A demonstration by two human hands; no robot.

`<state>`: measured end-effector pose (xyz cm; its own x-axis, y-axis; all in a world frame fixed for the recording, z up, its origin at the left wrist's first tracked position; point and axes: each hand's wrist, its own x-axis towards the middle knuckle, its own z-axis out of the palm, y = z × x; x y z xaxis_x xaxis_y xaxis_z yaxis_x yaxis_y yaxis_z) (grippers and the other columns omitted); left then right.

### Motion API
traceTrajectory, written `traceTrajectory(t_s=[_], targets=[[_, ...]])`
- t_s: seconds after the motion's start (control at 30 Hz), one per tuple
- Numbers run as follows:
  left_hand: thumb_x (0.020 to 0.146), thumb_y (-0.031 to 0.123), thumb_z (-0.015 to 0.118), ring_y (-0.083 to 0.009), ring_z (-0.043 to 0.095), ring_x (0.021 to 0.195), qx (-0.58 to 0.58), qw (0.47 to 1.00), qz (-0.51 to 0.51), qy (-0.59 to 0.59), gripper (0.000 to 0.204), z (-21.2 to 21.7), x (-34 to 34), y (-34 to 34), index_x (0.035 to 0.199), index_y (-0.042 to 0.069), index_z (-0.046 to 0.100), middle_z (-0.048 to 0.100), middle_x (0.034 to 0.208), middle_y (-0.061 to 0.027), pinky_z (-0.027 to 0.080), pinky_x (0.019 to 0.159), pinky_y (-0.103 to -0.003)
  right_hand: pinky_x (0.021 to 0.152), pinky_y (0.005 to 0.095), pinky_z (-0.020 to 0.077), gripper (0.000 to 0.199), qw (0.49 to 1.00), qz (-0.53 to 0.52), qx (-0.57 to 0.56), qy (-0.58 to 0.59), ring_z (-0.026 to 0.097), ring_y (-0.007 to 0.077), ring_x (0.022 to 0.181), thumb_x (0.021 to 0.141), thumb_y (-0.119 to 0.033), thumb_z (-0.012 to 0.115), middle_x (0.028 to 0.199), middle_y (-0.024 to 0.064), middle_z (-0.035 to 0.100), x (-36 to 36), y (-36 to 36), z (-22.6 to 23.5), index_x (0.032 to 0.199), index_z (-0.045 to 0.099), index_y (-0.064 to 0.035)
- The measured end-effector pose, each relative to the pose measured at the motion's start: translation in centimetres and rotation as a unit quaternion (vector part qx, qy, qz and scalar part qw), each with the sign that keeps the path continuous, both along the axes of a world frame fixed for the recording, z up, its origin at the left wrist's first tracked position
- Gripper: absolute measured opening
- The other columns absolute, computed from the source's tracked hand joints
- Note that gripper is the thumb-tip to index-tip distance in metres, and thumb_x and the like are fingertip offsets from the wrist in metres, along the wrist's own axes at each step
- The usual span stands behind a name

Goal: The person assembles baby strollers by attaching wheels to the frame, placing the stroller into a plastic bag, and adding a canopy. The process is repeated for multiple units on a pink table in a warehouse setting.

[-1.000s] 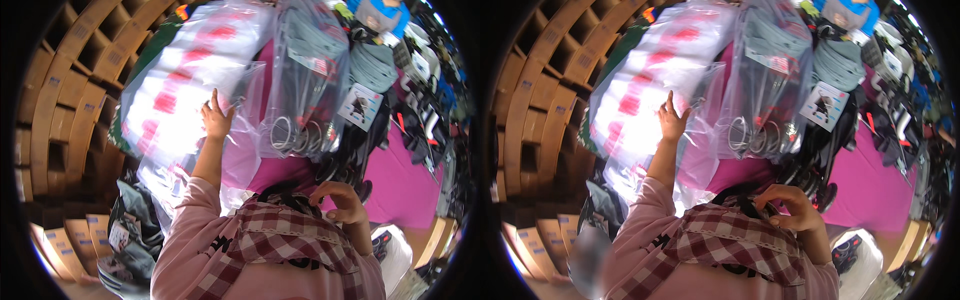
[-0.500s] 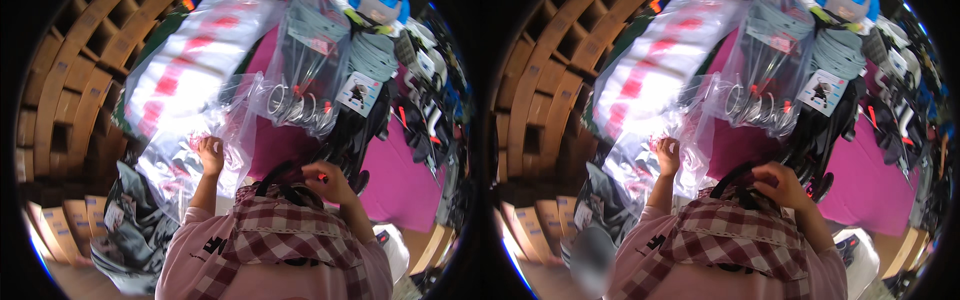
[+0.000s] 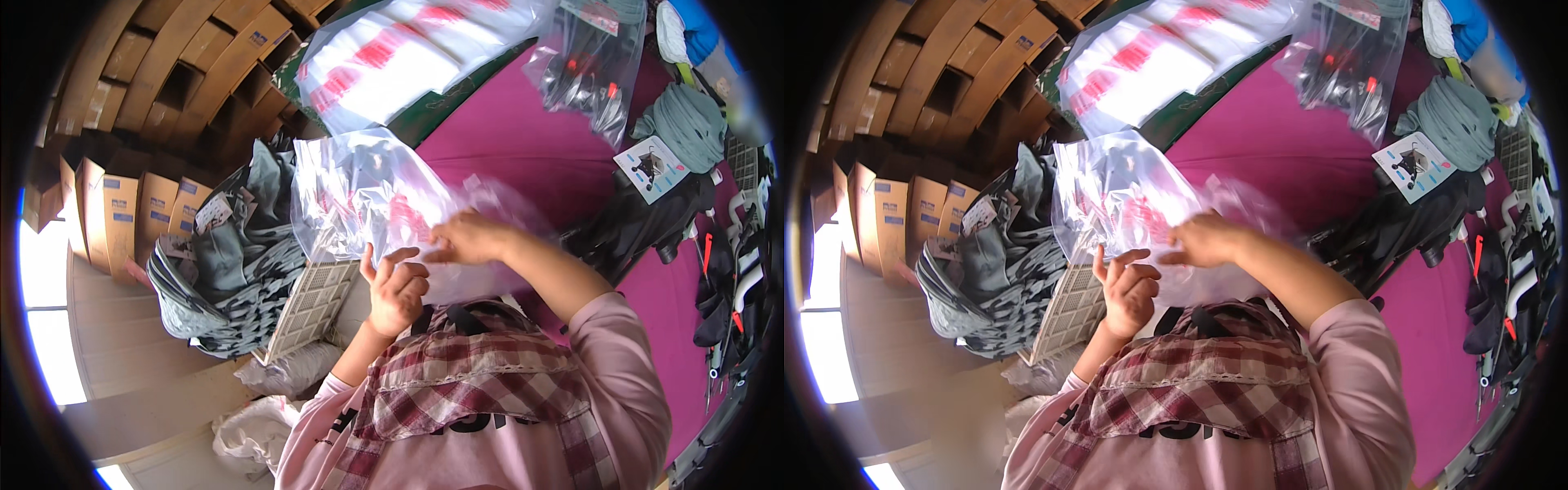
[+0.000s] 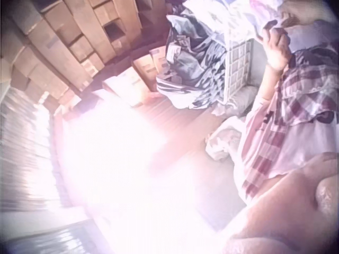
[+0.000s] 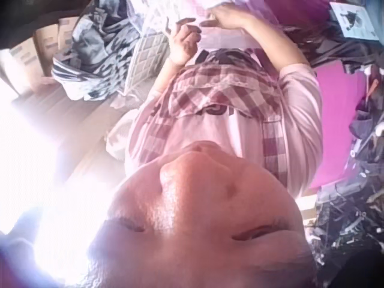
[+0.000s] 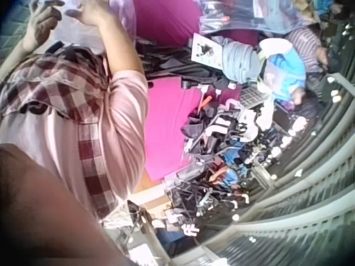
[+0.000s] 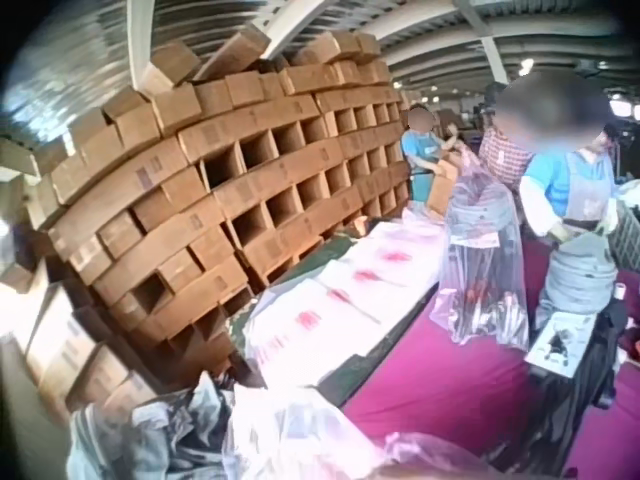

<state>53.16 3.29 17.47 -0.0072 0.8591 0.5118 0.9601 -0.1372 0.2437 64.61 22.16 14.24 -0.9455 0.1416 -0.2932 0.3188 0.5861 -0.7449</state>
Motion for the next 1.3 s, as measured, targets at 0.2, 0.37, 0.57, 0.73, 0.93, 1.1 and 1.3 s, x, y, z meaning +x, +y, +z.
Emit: traceTrajectory(t_s=[0.2, 0.37, 0.57, 0.73, 0.93, 1.1, 1.3], targets=[[0.063, -0.003, 0.059, -0.0200, 0.066, 0.085, 0.009, 0.996, -0.011, -0.084, 0.022, -1.4, -1.7, -7.3, 0.061, 0.014, 0.045, 0.054, 0.067, 0.0013, 0.028, 0.114, -0.053, 0.113, 0.0636, 0.0258, 0.103, 0.921, -0.249, 0.273, -0.125, 0.015, 0.0451, 0.150, 0.071, -0.043, 0.085, 0.163, 0.0177, 0.017, 3.4, -3.4, -7.2, 0.156, 0.031, -0.0217], [0.062, -0.005, 0.060, -0.0203, 0.066, 0.081, 0.064, 0.987, -0.053, -0.139, 0.023, -1.5, -2.8, -12.3, 0.061, 0.013, 0.045, 0.054, 0.065, 0.0012, 0.032, 0.112, -0.053, 0.118, 0.0516, 0.0264, 0.117, 0.971, -0.171, 0.119, 0.115, 0.028, 0.0402, 0.145, 0.062, -0.041, 0.091, 0.152, 0.0147, 0.039, -0.5, -8.7, -4.2, 0.157, 0.026, -0.0247], [0.071, 0.004, 0.059, -0.0230, 0.063, 0.098, -0.104, 0.989, 0.054, -0.087, 0.009, -4.0, -9.1, -18.9, 0.065, 0.010, 0.057, 0.063, 0.083, -0.0040, 0.029, 0.112, -0.055, 0.084, 0.0463, 0.0480, 0.008, 0.912, -0.393, 0.111, 0.025, 0.066, 0.0340, 0.090, 0.074, -0.002, 0.065, 0.075, 0.0121, 0.065, 1.9, -9.3, -7.0, 0.079, 0.064, -0.0084], [0.069, -0.003, 0.062, -0.0383, 0.042, 0.137, -0.076, 0.991, 0.051, -0.094, 0.028, -2.1, -6.9, -16.0, 0.092, 0.009, 0.071, 0.056, 0.133, -0.0157, 0.028, 0.113, -0.058, 0.066, 0.0503, 0.0469, 0.015, 0.788, -0.413, 0.388, 0.240, 0.060, 0.0405, 0.073, 0.088, -0.015, 0.069, 0.080, 0.0141, 0.060, 2.6, -9.4, 1.3, 0.078, 0.061, -0.0057], [0.084, 0.007, 0.064, -0.0426, 0.056, 0.116, -0.079, 0.987, 0.012, -0.143, 0.026, -3.3, -2.4, -7.7, 0.109, 0.006, 0.069, 0.051, 0.137, -0.0228, 0.050, 0.092, -0.050, 0.062, 0.0482, 0.0486, 0.019, 0.860, -0.308, 0.354, 0.202, 0.061, 0.0391, 0.073, 0.075, -0.010, 0.074, 0.079, 0.0139, 0.060, -0.5, -14.8, 4.7, 0.076, 0.055, -0.0046], [0.080, -0.004, 0.053, -0.0358, 0.069, 0.079, -0.071, 0.984, 0.029, -0.161, 0.029, -6.0, -4.1, -6.8, 0.098, 0.005, 0.073, 0.070, 0.097, -0.0165, 0.057, 0.073, -0.043, 0.075, 0.0483, 0.0531, 0.012, 0.819, -0.370, 0.438, -0.004, 0.066, 0.0383, 0.088, 0.088, -0.011, 0.053, 0.098, 0.0142, 0.065, 10.5, -8.5, -0.3, 0.098, 0.060, -0.0079], [0.075, -0.015, 0.048, -0.0329, 0.072, 0.082, -0.172, 0.842, 0.056, -0.508, 0.054, -4.6, -2.4, -6.5, 0.126, -0.003, 0.059, 0.060, 0.118, -0.0237, 0.060, 0.070, -0.041, 0.091, 0.0464, 0.0451, 0.035, 0.749, -0.376, 0.444, 0.317, 0.061, 0.0315, 0.105, 0.074, -0.017, 0.078, 0.109, 0.0098, 0.064, 9.9, -10.7, 3.9, 0.106, 0.064, -0.0108]])
